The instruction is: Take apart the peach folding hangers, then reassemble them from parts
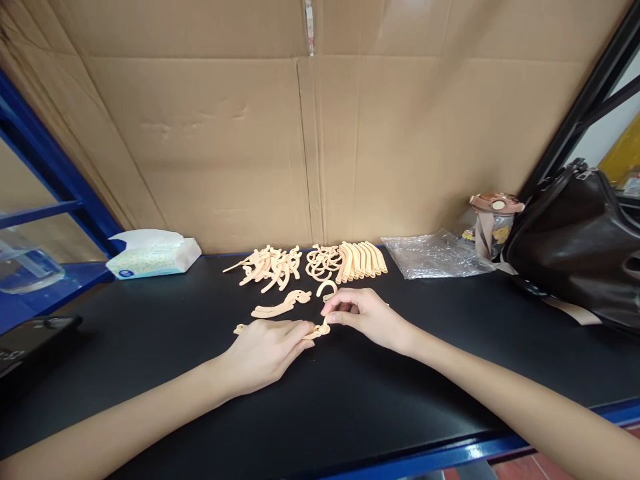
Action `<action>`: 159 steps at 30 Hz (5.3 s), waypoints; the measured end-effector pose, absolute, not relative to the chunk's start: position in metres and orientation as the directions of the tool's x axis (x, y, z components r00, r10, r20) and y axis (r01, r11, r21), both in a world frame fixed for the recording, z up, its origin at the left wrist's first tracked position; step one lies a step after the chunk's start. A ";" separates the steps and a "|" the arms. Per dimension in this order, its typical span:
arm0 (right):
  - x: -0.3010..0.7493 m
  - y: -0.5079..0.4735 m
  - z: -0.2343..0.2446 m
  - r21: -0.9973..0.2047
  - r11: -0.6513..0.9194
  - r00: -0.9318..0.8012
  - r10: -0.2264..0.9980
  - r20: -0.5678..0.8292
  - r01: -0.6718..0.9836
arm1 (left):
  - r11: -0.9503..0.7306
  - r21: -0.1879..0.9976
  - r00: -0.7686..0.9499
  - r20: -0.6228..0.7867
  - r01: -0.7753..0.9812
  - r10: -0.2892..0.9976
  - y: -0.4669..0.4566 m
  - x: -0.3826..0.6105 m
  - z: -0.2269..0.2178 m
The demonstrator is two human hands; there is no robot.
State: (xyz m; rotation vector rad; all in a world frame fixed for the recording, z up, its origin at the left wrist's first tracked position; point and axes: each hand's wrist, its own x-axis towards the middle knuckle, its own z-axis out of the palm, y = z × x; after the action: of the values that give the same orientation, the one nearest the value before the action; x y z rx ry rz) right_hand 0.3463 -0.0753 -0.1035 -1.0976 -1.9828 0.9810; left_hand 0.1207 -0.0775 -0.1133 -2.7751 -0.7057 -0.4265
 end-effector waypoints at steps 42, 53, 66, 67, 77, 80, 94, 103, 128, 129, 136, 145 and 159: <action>0.346 -0.067 -0.105 -0.991 0.020 -0.438 0.898 -0.039 0.130 | -0.817 0.047 0.756 0.352 0.574 0.552 -0.076 0.121 -0.110; 0.347 -0.067 -0.104 -0.992 0.036 -0.482 0.876 -0.027 0.121 | -0.849 0.044 0.785 0.359 0.526 0.505 -0.079 0.121 -0.109; 0.348 -0.065 -0.103 -0.980 0.110 -0.504 0.863 0.011 0.168 | -0.841 0.045 0.793 0.311 0.539 0.524 -0.078 0.121 -0.108; 0.349 -0.064 -0.103 -0.975 0.127 -0.506 0.863 0.018 0.182 | -0.841 0.036 0.795 0.308 0.540 0.523 -0.078 0.121 -0.108; 0.353 -0.062 -0.101 -0.948 0.227 -0.544 0.836 0.072 0.223 | -0.849 0.040 0.799 0.317 0.527 0.511 -0.079 0.120 -0.106; 0.353 -0.065 -0.099 -0.926 0.295 -0.538 0.833 0.127 0.238 | -0.855 0.050 0.800 0.331 0.516 0.501 -0.078 0.120 -0.107; 0.350 -0.070 -0.102 -0.799 0.438 -0.473 0.853 0.223 0.413 | -0.821 -0.045 0.810 0.204 0.569 0.550 -0.080 0.122 -0.104; 0.350 -0.073 -0.100 -0.794 0.446 -0.500 0.840 0.212 0.412 | -0.830 -0.064 0.823 0.190 0.555 0.536 -0.081 0.122 -0.105; 0.348 -0.077 -0.097 -0.656 0.569 -0.511 0.802 0.310 0.496 | -0.759 0.047 0.748 0.140 0.650 0.649 -0.080 0.127 -0.103; 0.348 -0.077 -0.097 -0.663 0.571 -0.512 0.799 0.314 0.484 | -0.752 0.075 0.740 0.142 0.655 0.658 -0.080 0.127 -0.104; 0.349 -0.079 -0.091 -0.663 0.604 -0.564 0.762 0.319 0.442 | -0.688 0.291 0.684 0.135 0.665 0.717 -0.082 0.127 -0.100; 0.340 -0.094 -0.094 -0.502 0.683 -0.595 0.722 0.354 0.530 | -0.199 0.903 0.659 -0.114 0.381 0.744 -0.085 0.127 -0.088; 0.359 -0.064 -0.098 -0.211 0.468 -0.347 0.831 0.434 0.858 | 0.404 0.912 0.742 -0.320 0.072 0.589 -0.073 0.117 -0.096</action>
State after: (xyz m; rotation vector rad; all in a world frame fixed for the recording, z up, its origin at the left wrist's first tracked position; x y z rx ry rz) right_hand 0.3588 -0.0644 -0.0979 -1.4036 -2.2356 -0.0736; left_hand 0.1167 -0.0734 -0.0957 -4.0447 -2.4743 -1.2966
